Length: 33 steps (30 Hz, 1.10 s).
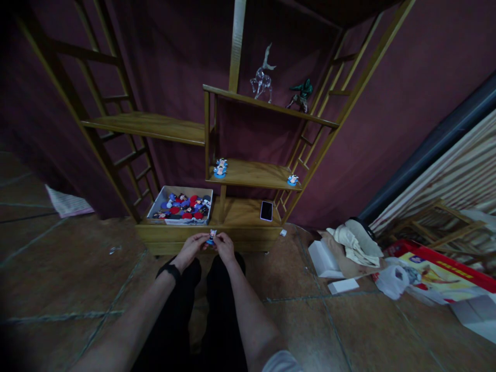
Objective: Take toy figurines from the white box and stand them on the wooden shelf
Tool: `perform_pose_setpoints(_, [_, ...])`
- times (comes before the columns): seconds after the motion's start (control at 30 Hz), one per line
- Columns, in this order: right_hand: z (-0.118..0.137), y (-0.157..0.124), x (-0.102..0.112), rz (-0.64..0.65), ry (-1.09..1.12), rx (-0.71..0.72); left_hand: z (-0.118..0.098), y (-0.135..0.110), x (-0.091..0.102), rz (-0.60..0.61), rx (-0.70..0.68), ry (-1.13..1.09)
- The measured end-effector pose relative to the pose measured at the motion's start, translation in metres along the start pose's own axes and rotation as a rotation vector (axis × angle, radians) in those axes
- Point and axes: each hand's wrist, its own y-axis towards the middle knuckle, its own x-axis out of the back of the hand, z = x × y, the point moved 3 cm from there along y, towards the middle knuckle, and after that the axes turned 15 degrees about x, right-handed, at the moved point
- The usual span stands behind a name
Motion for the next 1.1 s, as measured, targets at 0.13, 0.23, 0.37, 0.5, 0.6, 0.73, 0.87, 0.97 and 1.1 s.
perform_pose_setpoints(0.13, [0.002,0.000,-0.001,-0.008,-0.042,0.005,0.001,0.003,0.002,-0.012,0.010,0.010])
perform_pose_setpoints(0.23, [0.003,0.000,-0.002,0.007,-0.081,-0.006,0.003,0.004,0.004,-0.023,-0.006,0.020])
perform_pose_setpoints(0.37, [0.008,-0.001,-0.002,0.007,-0.203,0.014,0.004,0.004,0.004,-0.002,-0.023,0.053])
perform_pose_setpoints(0.5, [0.012,-0.003,-0.001,0.009,-0.334,0.109,0.002,0.001,0.000,0.014,-0.024,0.086])
perform_pose_setpoints(0.6, [0.011,-0.002,-0.001,0.056,-0.337,0.126,0.001,0.001,-0.001,0.007,-0.022,0.091])
perform_pose_setpoints(0.73, [0.006,0.000,0.000,0.084,-0.280,0.110,0.001,0.003,0.000,-0.006,-0.018,0.107])
perform_pose_setpoints(0.87, [0.004,0.001,0.000,0.113,-0.214,0.088,0.002,0.005,0.002,-0.013,-0.016,0.107])
perform_pose_setpoints(0.97, [0.003,0.001,0.000,0.123,-0.175,0.070,0.003,0.006,0.004,-0.027,-0.022,0.098])
perform_pose_setpoints(1.1, [0.000,0.002,-0.001,0.115,-0.148,0.058,0.003,0.005,0.005,-0.044,-0.027,0.093])
